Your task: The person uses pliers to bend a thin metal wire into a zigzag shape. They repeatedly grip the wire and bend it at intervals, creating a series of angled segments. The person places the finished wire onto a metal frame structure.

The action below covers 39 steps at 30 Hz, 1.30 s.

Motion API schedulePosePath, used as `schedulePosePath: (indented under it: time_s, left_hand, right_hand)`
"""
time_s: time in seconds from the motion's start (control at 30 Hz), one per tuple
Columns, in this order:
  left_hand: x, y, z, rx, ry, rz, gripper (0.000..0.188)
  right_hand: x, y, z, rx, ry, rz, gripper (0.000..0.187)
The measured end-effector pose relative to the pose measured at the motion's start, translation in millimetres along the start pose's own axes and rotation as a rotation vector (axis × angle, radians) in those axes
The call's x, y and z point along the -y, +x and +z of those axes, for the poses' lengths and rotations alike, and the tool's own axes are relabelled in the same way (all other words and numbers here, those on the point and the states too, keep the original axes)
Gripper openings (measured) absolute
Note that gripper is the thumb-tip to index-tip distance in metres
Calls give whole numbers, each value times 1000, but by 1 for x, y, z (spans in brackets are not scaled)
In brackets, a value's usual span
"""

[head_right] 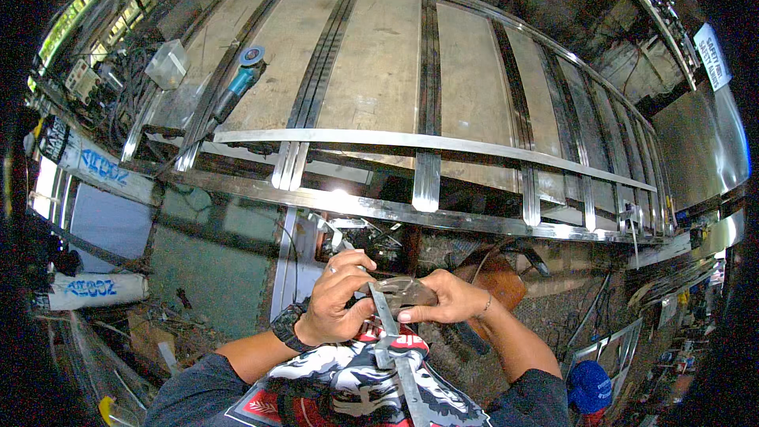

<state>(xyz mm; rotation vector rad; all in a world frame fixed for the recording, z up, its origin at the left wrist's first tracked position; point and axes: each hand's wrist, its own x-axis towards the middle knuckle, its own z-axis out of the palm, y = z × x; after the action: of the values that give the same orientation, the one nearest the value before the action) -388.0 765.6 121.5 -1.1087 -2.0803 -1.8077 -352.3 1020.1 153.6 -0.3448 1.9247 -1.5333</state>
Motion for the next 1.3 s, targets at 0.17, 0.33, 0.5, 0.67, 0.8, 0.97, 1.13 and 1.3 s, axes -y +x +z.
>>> schedulePosePath:
  time_s: [0.17,0.33,0.5,0.67,0.8,0.97,1.13,1.3]
  left_hand:
    - [-7,4,4,-14,-12,-51,25]
    - [-12,13,9,-38,-14,-90,23]
    - [-12,14,12,-29,-10,-112,22]
    - [-8,19,2,96,-26,-91,24]
    - [-7,40,-8,166,-117,50,24]
    - [-13,45,-1,317,-222,-98,23]
    - [-33,51,8,228,34,36,30]
    - [-44,50,-2,309,136,21,30]
  right_hand:
    - [-14,-3,-7,-8,-88,-7,32]
    - [-6,-2,-15,-20,-37,7,32]
    - [-15,-2,-21,-10,-73,-22,30]
    - [-23,-4,-22,44,213,99,29]
    - [-40,-11,-29,223,749,139,36]
    - [-87,-11,-55,391,695,-60,49]
    - [-82,-8,-54,367,593,-165,66]
    - [-88,-13,-41,255,667,-119,64]
